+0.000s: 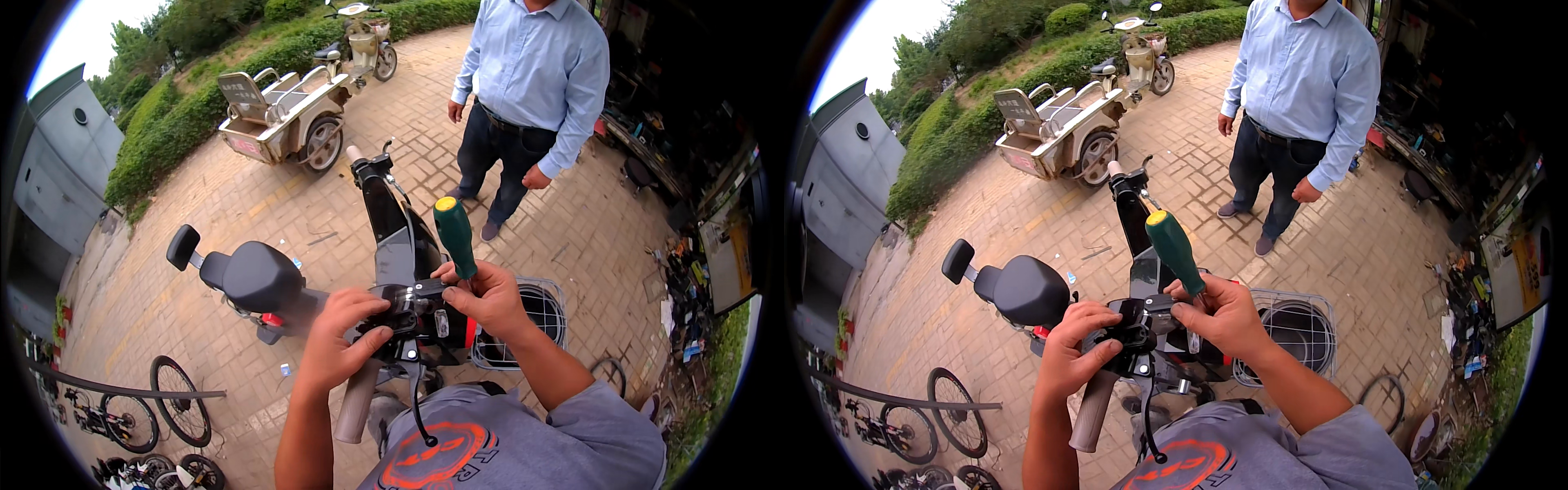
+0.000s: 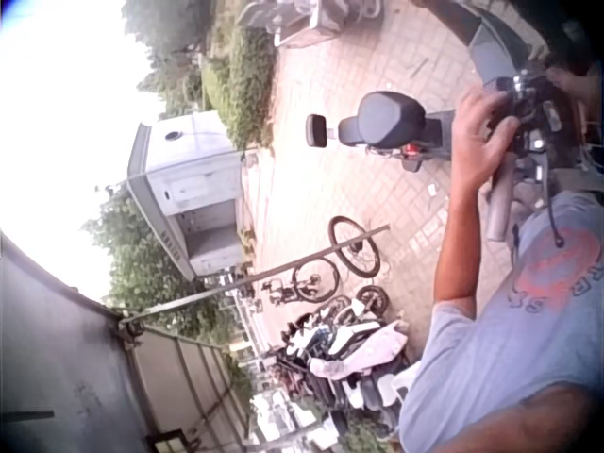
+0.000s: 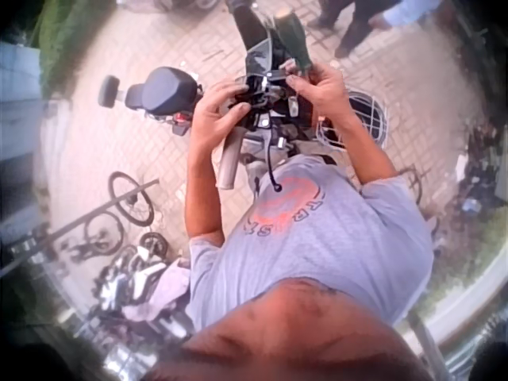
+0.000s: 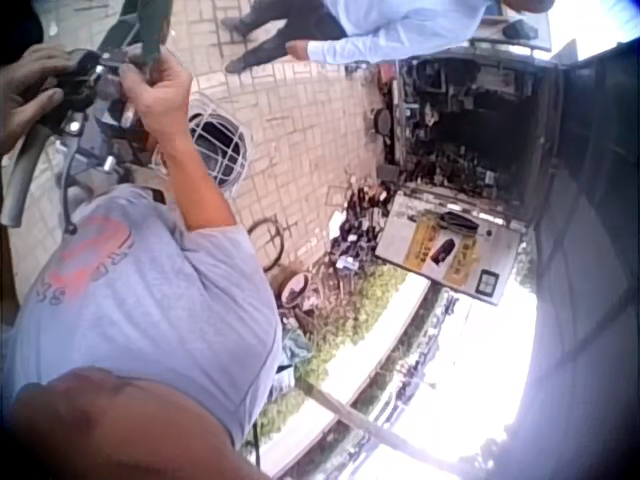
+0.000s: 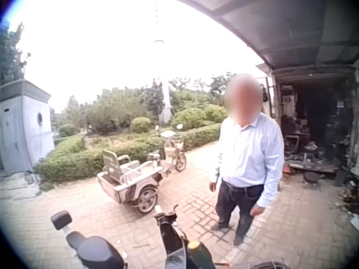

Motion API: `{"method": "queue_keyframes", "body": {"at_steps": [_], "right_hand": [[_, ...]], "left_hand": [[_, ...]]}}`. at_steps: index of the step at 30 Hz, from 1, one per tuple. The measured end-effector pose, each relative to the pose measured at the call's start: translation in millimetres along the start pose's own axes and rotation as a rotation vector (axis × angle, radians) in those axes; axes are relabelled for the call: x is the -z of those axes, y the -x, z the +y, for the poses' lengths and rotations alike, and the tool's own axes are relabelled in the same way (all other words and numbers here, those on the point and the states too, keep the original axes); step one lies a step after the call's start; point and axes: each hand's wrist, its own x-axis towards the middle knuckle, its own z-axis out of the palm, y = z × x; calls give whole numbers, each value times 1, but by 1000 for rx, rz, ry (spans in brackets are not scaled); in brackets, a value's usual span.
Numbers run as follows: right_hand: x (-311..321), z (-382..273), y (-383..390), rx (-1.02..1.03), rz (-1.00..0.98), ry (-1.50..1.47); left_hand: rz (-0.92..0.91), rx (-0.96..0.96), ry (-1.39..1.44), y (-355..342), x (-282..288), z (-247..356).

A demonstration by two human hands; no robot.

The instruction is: The person uses a screwdriver to adjust the handlebar area of a black scooter, then retrieves a blue bottle and pours liquid into the scooter's reservoir. The person also uses a wrench on the front wheel area and continues adjustments at the handlebar.

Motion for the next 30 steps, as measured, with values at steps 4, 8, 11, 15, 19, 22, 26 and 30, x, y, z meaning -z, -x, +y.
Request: {"method": "queue_keyframes", "body": {"at_steps": [4,8,11,15,19,22,26,30], "right_hand": [[45,27,10,-51,124,142],[75,71,30,-60,260,281],[101,118,41,-58,281,548],[112,168,47,-27,349,512],[109,187,49,-22,361,649],[108,195,52,26,394,706],[111,201,56,-11,408,728],[113,208,59,44,403,745]], "left_hand": [[19,-49,-167,2,-3,10],[16,-85,-225,0,-9,15],[4,-86,-240,-2,-9,14],[8,-72,-219,0,-11,11],[24,-44,-212,1,-13,15],[46,-45,-239,3,-15,21],[28,-61,-308,-1,-15,28],[12,-45,-336,-4,-18,34]]}}
